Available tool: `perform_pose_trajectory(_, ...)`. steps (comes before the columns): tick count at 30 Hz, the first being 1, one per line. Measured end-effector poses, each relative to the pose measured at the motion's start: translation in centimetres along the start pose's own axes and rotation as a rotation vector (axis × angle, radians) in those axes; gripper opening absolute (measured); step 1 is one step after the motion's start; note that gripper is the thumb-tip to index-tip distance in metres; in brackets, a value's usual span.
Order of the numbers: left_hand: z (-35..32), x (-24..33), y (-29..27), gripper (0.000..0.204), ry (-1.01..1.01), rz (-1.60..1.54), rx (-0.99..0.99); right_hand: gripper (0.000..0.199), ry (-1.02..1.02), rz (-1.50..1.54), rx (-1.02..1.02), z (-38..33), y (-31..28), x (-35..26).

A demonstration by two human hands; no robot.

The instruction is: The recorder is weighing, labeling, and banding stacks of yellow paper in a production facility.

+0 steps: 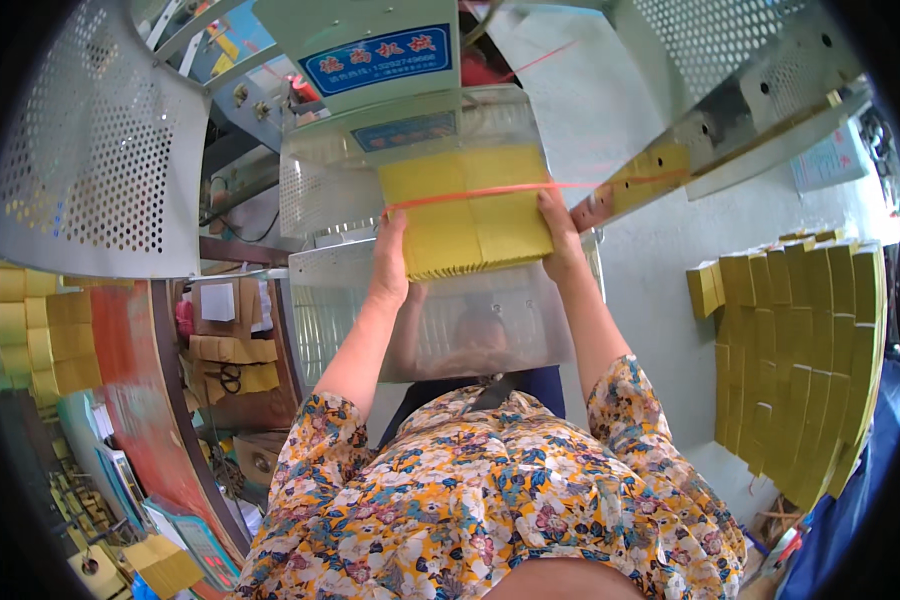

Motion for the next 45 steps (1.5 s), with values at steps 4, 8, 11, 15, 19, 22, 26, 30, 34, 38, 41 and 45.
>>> perform_pose_trajectory(4, 0.2, -1.0, 0.0, 0.055, 0.047, 0.047, 0.001, 0.063, 0.045, 0.030, 0.000, 0.1, -0.4, 0.3)
perform_pose_trajectory(8, 0.5, -1.4, 0.1, 0.056, 0.020, 0.114, -0.001, 0.066, 0.127, 0.059, 0.082, 0.2, -2.1, 1.7)
perform_pose_trajectory(11, 1.0, -1.2, 0.4, 0.057, 0.038, 0.116, -0.012, 0.078, 0.167, 0.029, -0.059, 0.3, -1.1, 1.1)
perform_pose_trajectory(15, 1.2, -1.6, 0.6, 0.059, 0.004, 0.110, -0.011, 0.076, 0.098, 0.020, -0.024, -0.1, -0.6, 0.8)
perform_pose_trajectory(19, 0.7, -1.0, 1.5, 0.059, -0.018, 0.140, -0.035, 0.079, 0.018, -0.090, -0.027, 0.9, -3.1, 2.8)
perform_pose_trajectory(22, 0.6, -0.8, 1.5, 0.058, -0.009, 0.137, -0.046, 0.080, 0.039, -0.118, -0.028, 0.9, -3.2, 3.0)
perform_pose_trajectory(26, -0.2, -0.9, -0.2, 0.058, -0.008, 0.126, 0.043, 0.077, 0.030, -0.211, -0.008, 0.2, -2.4, 2.9)
perform_pose_trajectory(30, -3.6, -0.4, -1.3, 0.055, -0.008, 0.068, 0.181, 0.069, -0.059, -0.232, -0.070, -2.8, 0.9, 0.5)
perform_pose_trajectory(34, -7.6, 0.1, -2.7, 0.044, 0.039, 0.020, 0.393, 0.064, -0.170, -0.484, 0.015, -5.3, 1.6, 2.2)
perform_pose_trajectory(38, -8.9, 0.8, -4.9, 0.040, 0.055, 0.133, 0.392, 0.039, -0.198, -0.743, 0.152, -7.8, 2.2, 1.4)
perform_pose_trajectory(41, -8.8, 1.3, -6.0, 0.030, 0.038, 0.203, 0.385, 0.028, -0.239, -0.914, 0.300, -8.9, 1.2, 0.6)
perform_pose_trajectory(45, -8.5, 3.4, -5.6, 0.019, 0.102, 0.312, 0.309, 0.019, -0.329, -0.743, 0.427, -9.7, 0.3, 0.1)
Point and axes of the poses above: each hand's wrist, its own z-axis towards the middle knuckle, its own y-axis out of the palm, x = y × z, the point moved 5 cm from there along z, towards the middle knuckle
